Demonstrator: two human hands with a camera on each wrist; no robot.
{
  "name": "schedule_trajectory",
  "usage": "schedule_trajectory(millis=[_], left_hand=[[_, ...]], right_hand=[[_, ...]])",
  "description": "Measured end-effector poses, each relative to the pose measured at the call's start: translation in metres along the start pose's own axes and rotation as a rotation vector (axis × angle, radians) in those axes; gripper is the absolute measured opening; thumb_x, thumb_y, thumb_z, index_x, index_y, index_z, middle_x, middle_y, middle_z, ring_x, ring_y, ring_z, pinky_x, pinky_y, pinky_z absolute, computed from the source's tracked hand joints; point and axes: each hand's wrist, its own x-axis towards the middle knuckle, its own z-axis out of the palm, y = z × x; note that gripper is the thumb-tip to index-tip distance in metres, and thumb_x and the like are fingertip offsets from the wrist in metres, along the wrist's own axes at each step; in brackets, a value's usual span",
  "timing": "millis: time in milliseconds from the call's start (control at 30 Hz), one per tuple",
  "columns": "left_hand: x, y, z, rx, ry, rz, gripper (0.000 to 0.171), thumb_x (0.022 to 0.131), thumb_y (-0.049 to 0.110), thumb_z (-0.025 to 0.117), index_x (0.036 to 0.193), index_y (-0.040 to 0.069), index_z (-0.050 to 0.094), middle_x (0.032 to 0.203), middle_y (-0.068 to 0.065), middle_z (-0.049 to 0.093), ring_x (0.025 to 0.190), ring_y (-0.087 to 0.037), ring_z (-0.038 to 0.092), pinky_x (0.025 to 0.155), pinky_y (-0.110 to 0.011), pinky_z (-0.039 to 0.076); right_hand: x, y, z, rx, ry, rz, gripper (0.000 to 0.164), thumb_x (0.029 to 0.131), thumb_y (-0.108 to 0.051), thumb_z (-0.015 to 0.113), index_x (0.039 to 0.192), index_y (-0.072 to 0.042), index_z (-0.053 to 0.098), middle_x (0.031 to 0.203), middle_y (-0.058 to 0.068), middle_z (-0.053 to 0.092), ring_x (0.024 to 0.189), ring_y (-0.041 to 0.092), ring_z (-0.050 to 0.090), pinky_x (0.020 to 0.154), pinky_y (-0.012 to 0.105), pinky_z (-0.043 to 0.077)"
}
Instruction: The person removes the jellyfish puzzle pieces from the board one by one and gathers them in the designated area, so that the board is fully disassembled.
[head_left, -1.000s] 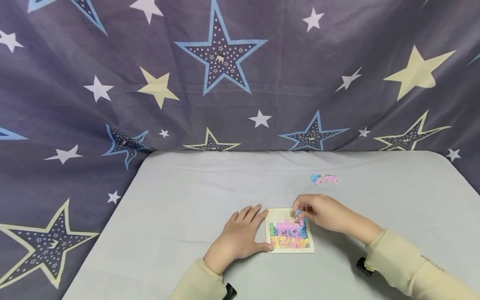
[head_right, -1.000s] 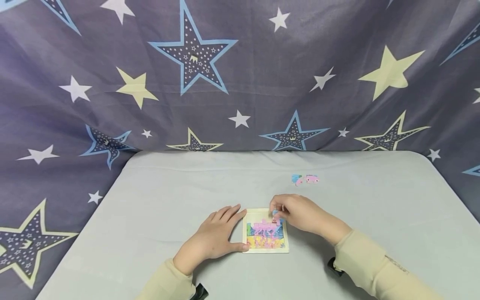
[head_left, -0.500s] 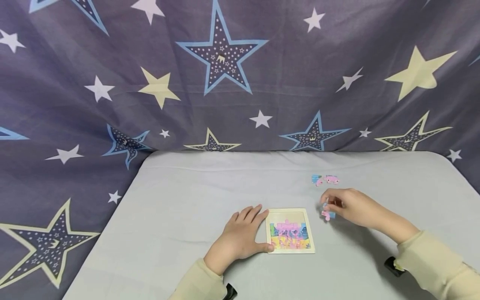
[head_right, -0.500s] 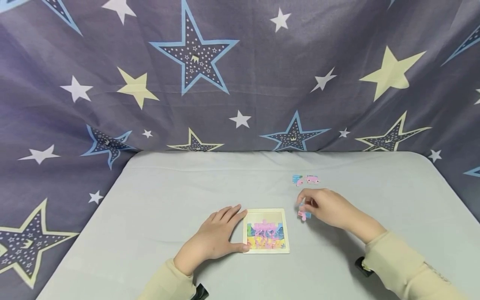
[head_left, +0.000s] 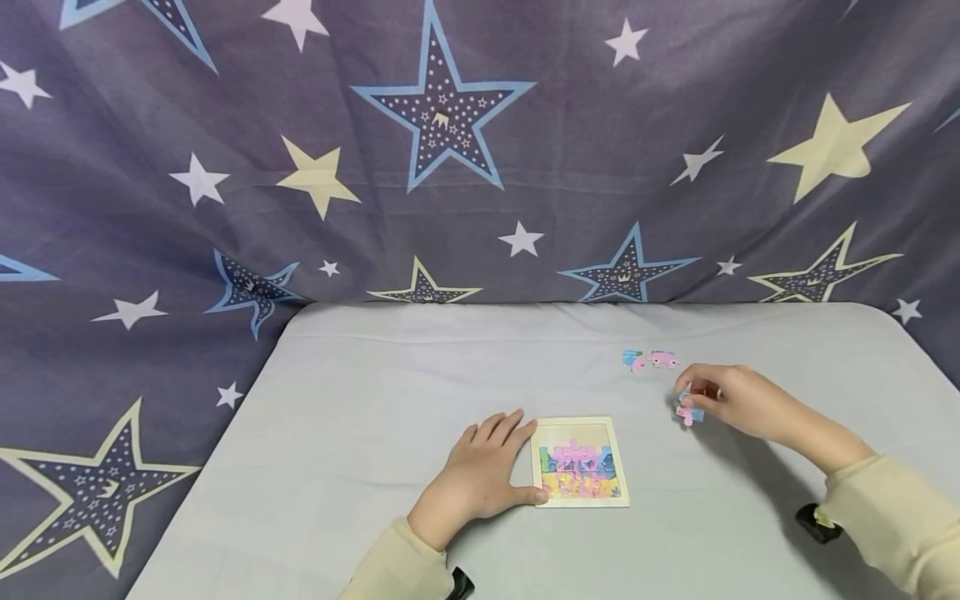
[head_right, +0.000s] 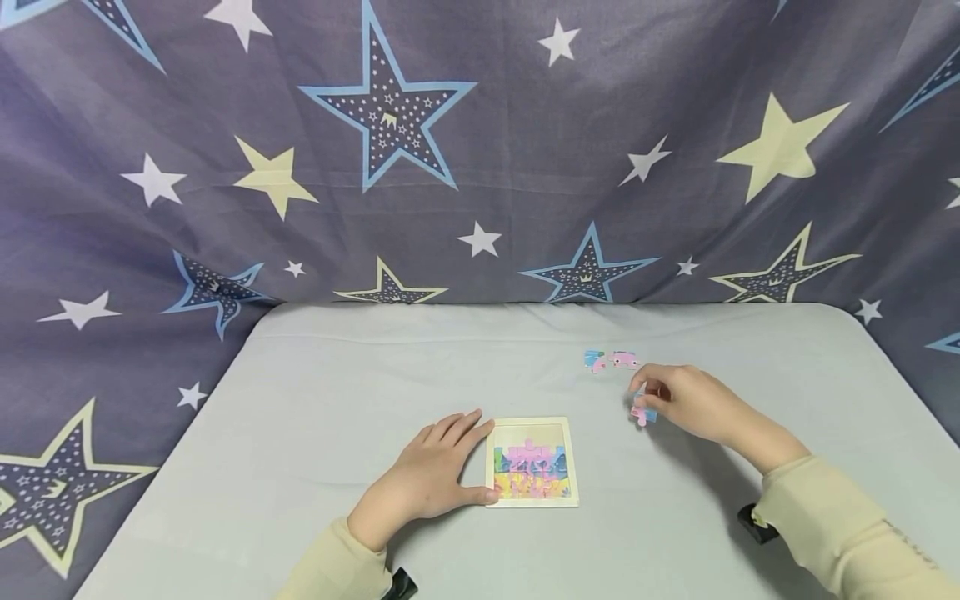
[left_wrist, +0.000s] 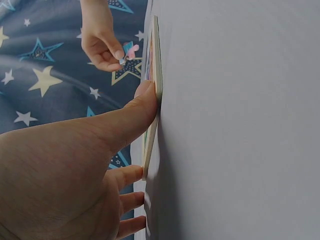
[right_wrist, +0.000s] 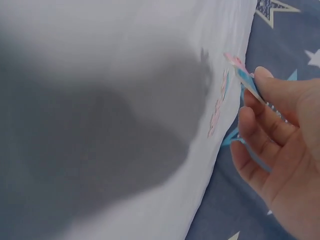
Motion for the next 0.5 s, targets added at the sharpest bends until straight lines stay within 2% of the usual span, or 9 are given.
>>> schedule_trajectory(millis=[500], left_hand=[[-0.001, 0.002, -0.001, 0.004, -0.005, -0.009, 0.093, 0.083, 0.067, 0.065, 0.157, 0.021, 0.031, 0.162, -0.002, 0.025, 0.146, -0.027, 0.025, 0.115, -0.053, 0.025]], right_hand=[[0.011, 0.041, -0.011, -0.049, 0.157, -0.022, 0.018, 0.083, 0.000, 0.076, 0.098, -0.007, 0.070, 0.075, -0.011, 0.062, 0.067, 0.003, 0.053, 0.057, 0.027, 0.047]])
